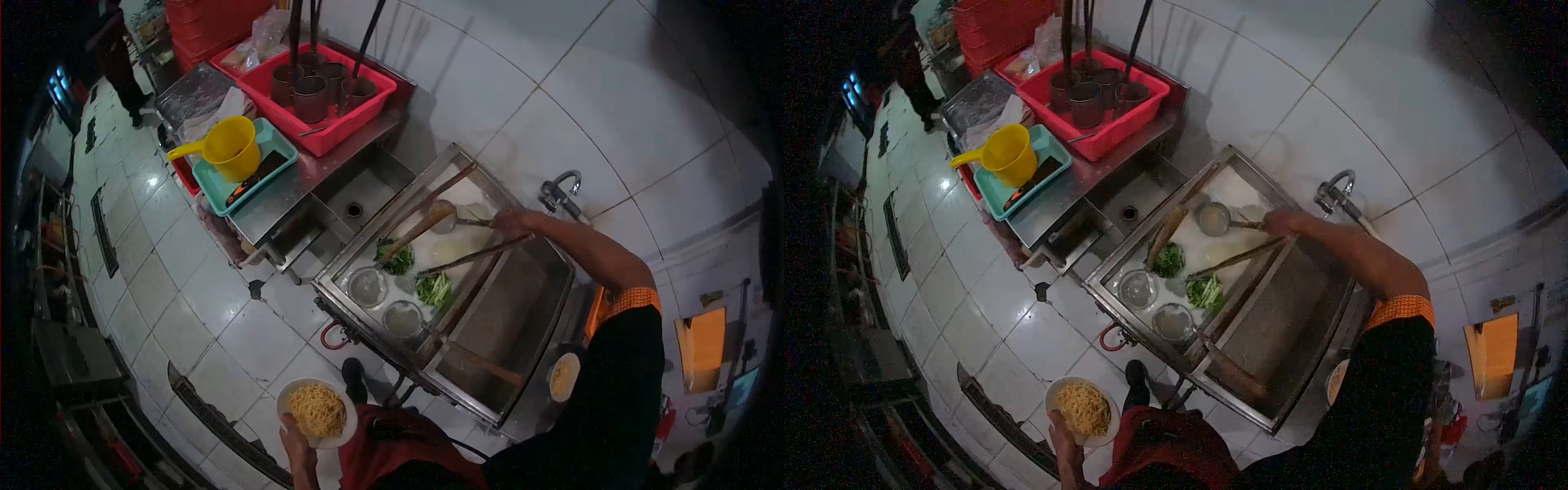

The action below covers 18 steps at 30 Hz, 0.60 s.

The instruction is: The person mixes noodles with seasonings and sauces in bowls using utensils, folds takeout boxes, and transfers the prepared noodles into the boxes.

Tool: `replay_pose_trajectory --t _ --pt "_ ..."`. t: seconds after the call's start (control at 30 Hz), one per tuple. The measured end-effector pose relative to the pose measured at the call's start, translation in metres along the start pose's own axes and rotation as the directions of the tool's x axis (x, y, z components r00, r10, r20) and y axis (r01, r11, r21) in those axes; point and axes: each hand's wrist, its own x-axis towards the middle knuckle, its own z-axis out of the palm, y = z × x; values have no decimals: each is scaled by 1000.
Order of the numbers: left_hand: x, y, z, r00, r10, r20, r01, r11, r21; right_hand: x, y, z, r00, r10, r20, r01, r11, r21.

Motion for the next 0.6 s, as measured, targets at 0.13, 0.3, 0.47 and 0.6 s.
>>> replay_pose_trajectory --t 0.13,0.3,0.47,0.6 --pt "9 4 18 984 -26 174 33 999 -39 -94 -140 -56 833 186 521 -543 461 702" --pt "24 2 23 946 -55 318 33 997 74 -114 -137 -28 929 192 317 -311 -62 948" --pt "24 15 34 909 -248 334 177 957 230 -108 -203 -26 838 477 267 -302 -2 953" --pt "14 13 38 833 -240 498 163 968 193 -98 -205 -26 878 384 284 -87 -456 886"
